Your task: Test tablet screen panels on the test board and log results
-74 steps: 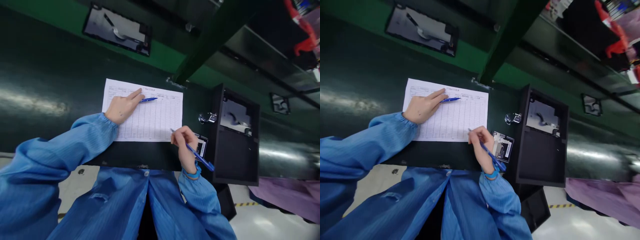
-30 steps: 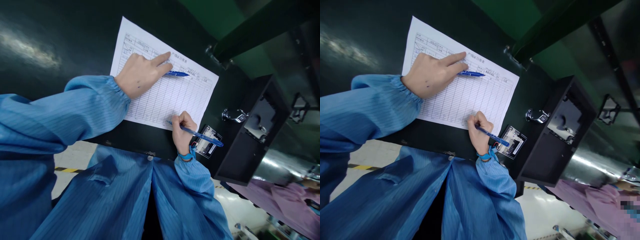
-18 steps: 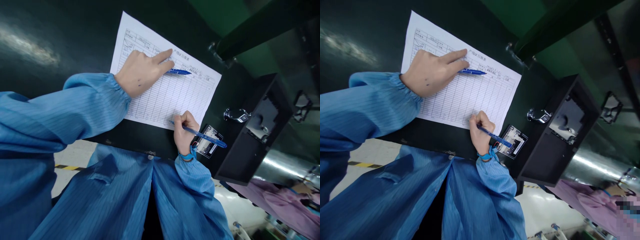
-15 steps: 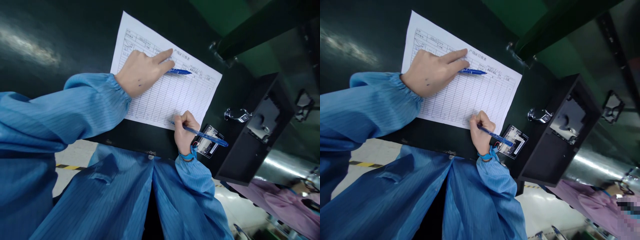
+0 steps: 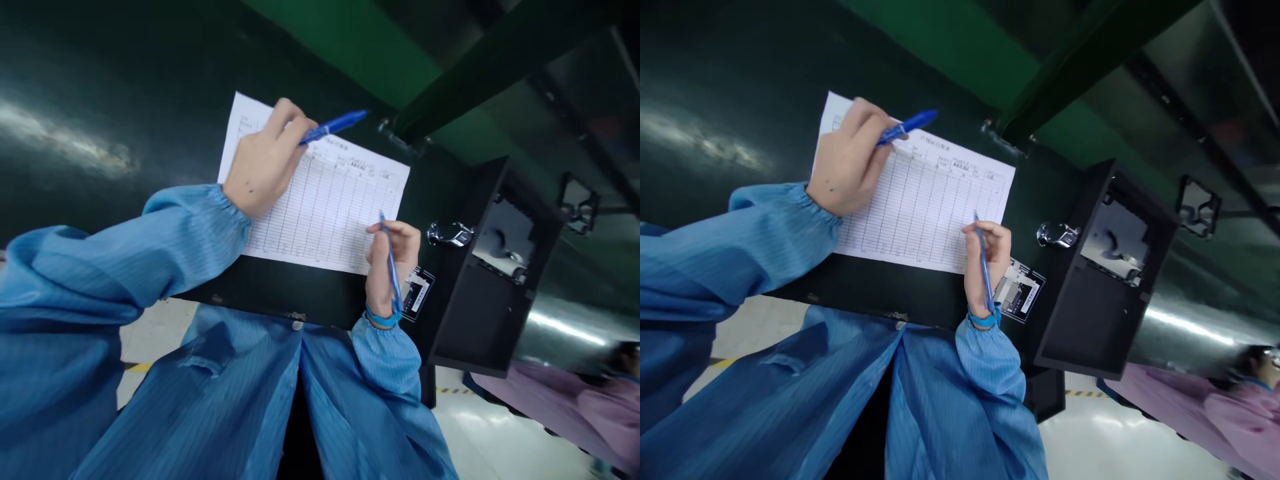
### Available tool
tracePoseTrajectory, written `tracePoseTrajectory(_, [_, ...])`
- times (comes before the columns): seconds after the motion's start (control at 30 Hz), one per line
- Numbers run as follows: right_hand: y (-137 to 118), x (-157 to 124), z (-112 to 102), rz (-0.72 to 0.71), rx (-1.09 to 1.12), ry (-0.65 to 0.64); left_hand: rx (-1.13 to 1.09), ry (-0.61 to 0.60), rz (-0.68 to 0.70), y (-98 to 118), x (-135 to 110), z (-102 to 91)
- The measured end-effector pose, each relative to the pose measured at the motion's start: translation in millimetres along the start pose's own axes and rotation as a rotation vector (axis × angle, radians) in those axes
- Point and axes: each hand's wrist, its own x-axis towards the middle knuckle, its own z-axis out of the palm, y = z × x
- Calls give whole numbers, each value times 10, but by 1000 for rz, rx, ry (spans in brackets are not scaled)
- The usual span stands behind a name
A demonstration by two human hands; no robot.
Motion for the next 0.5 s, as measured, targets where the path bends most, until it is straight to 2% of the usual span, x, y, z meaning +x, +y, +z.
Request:
tracePoseTrajectory(0.1, [-92,-2,-238,10,-155,-133,28,236,-75,-177,18,-224])
tracePoseTrajectory(0.13, [-113,-14,-306,21,-209,-168,69,285,-130,-264,26,-291])
tracePoseTrajectory(0.2, [-140,-43,-406,44,-244,-195,159,305,-297,-441,32,-384])
tracePoseTrajectory(0.27, [-157,-64,-459,63,-208,-190,236,257,-445,-581,19,-412])
tracePoseTrajectory(0.33, [-163,-72,-484,56,-232,-195,274,149,-496,-666,0,-387])
tracePoseTrajectory(0.5, [-53,-74,-550,-122,-498,-338,178,-158,-391,-725,26,-278])
